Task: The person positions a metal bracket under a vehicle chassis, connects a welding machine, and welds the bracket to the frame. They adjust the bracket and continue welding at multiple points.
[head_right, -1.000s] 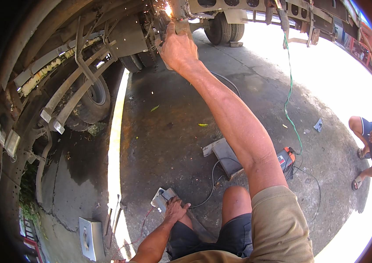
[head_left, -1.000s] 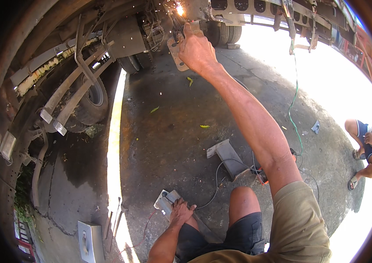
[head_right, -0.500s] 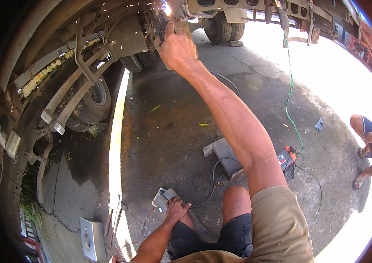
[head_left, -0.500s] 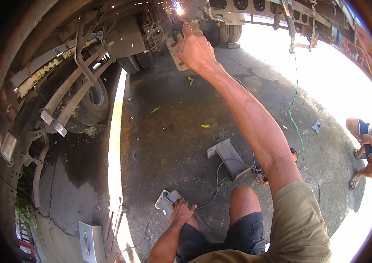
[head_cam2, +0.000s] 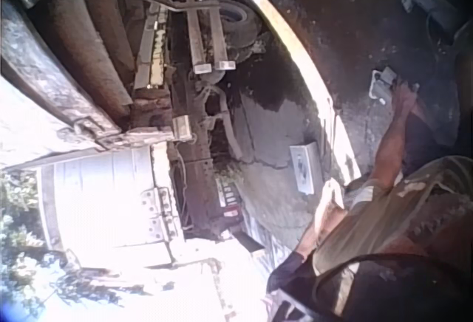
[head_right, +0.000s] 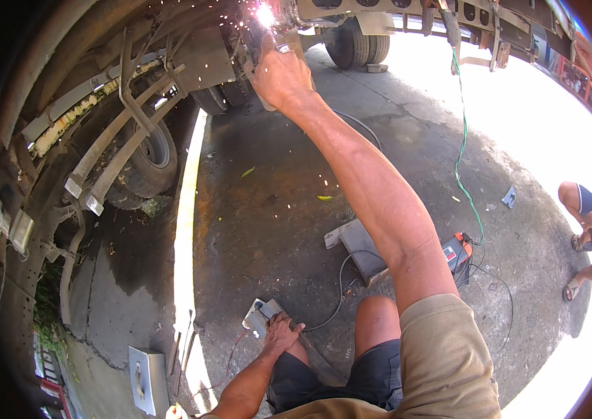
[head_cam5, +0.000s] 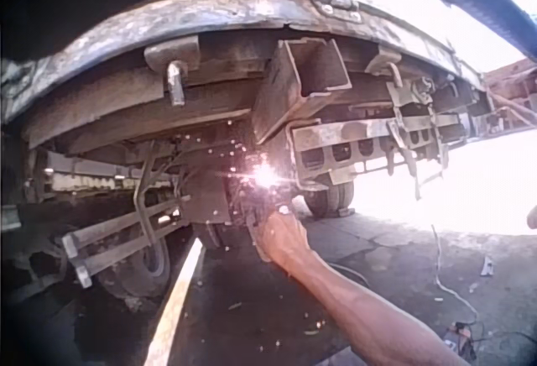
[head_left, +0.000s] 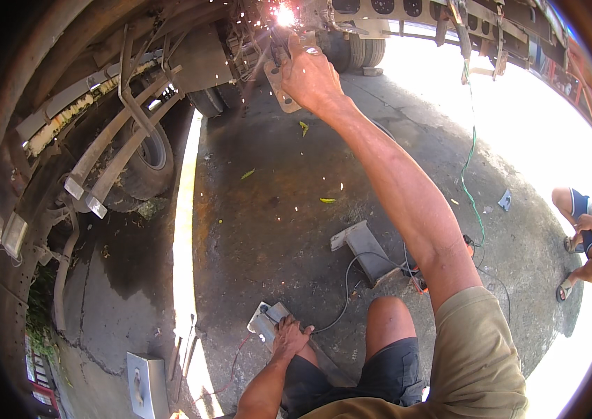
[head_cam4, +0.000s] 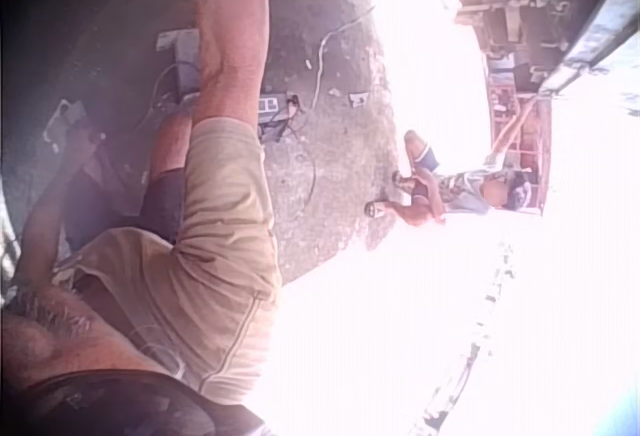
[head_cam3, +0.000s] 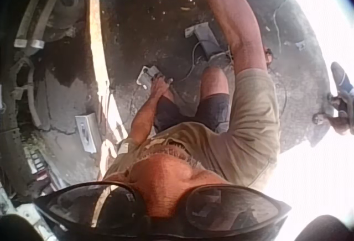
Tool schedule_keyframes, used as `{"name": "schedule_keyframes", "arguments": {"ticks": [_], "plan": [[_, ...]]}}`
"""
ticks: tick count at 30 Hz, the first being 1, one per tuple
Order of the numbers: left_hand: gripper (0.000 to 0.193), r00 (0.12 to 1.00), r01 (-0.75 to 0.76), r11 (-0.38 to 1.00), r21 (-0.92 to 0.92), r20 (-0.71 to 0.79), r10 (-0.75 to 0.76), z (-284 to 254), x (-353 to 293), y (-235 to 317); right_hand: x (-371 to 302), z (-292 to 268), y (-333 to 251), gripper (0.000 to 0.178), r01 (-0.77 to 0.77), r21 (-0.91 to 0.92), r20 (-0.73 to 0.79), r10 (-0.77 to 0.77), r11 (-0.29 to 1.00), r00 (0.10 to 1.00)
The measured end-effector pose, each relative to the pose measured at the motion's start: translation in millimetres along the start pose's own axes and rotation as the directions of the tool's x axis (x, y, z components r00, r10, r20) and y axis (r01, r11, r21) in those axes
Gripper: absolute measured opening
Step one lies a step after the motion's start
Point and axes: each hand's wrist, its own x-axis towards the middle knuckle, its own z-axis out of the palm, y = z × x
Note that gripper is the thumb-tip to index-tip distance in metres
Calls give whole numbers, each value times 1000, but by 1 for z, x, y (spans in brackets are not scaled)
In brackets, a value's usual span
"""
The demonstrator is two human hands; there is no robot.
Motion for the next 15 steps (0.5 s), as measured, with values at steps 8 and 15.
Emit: {"name": "schedule_keyframes", "arguments": {"ticks": [8,15], "plan": [[62,1000,-8,1000,9,-10,8,-1,0,0,-1,-6,-4,58,-7,7,14,7,1000,1000],[63,999,3,1000,4,41,-3,-2,2,0,2,-5,2,59,21,27,2,-21,999,1000]]}}
